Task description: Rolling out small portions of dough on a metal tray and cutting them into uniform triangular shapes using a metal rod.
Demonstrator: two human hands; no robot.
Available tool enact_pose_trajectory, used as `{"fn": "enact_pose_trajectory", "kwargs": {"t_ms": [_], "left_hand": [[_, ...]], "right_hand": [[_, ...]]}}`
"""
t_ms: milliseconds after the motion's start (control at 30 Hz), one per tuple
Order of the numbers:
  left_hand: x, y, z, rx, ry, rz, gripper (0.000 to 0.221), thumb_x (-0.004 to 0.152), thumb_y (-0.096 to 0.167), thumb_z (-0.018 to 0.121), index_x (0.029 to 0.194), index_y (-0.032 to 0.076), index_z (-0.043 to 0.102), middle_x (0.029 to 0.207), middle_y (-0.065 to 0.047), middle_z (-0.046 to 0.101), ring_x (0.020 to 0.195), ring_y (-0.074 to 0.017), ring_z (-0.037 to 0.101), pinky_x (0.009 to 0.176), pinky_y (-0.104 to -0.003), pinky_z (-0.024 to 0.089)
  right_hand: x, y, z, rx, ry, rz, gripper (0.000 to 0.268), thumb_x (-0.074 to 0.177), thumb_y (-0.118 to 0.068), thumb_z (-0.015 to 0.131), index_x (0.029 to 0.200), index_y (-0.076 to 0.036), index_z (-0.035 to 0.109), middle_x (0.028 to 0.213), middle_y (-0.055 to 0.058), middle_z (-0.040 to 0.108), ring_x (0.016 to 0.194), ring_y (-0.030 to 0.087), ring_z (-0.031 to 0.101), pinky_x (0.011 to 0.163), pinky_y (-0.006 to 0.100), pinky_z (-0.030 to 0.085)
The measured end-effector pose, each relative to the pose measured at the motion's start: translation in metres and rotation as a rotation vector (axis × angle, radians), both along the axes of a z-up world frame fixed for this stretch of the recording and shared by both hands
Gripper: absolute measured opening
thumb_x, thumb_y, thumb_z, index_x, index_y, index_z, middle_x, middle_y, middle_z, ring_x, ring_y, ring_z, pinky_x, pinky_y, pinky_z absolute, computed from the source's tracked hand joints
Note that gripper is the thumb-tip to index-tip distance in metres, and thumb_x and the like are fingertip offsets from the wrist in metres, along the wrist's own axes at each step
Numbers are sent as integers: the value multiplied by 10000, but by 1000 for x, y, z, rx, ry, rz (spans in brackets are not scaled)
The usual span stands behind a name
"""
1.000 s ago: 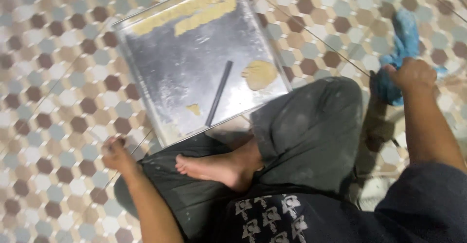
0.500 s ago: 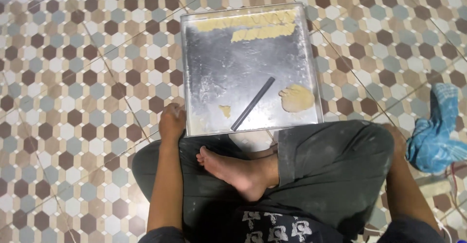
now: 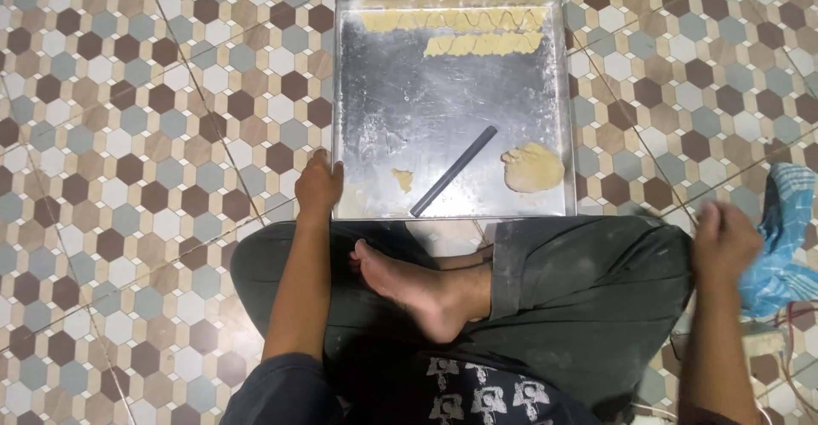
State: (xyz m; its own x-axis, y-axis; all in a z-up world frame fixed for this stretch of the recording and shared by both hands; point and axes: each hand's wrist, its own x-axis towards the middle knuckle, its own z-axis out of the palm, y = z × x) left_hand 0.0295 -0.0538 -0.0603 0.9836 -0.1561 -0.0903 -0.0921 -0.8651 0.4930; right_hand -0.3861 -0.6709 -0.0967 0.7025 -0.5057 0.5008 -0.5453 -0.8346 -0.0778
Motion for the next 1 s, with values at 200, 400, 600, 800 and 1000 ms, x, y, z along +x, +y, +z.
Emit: {"fn": "enact_pose_trajectory", "kwargs": {"t_ms": [200,400,600,800,1000], "left_hand": [[8,6,-15,110,48,-58,407,990,276,615,1319,37,606,1122,-234,725,1088,-452,695,880,-576,536],[2,9,-9,180,55,-51,354,949,189,638,1261,24,651,1056,-237,742,1048,-450,713,849,-568,557],[-3,12,3,135,29,-91,295,946,205,652,1170,14,668,995,-241,732,986,-446,727,807,-554,568],[-24,-1,60,19,-133,-139,310,961,165,669,1218,-7,666,1042,-238,709,988,-454,709,812,-552,555],[-29,-39,39,-57,-322,-288,262,962,100,692,1198,-9,721,1028,-224,733,965,-448,714,843,-542,539]], "right_hand": [[145,132,76,-103,113,351,238,985,-316,812,1145,-140,802,1065,71,786,1052,294,743,922,430,552],[219,190,75,124,421,464,603,927,-459,717,1436,-148,628,1416,146,649,1316,343,612,1062,480,498],[253,215,64,244,688,422,840,899,-571,656,1582,-148,411,1585,180,455,1498,402,373,1179,590,334],[247,213,60,165,642,340,889,830,-593,730,1527,-107,467,1515,177,495,1433,378,439,1080,571,442],[249,204,44,138,496,312,586,925,-535,723,1337,-123,657,1309,109,591,1252,316,563,988,492,480]]}}
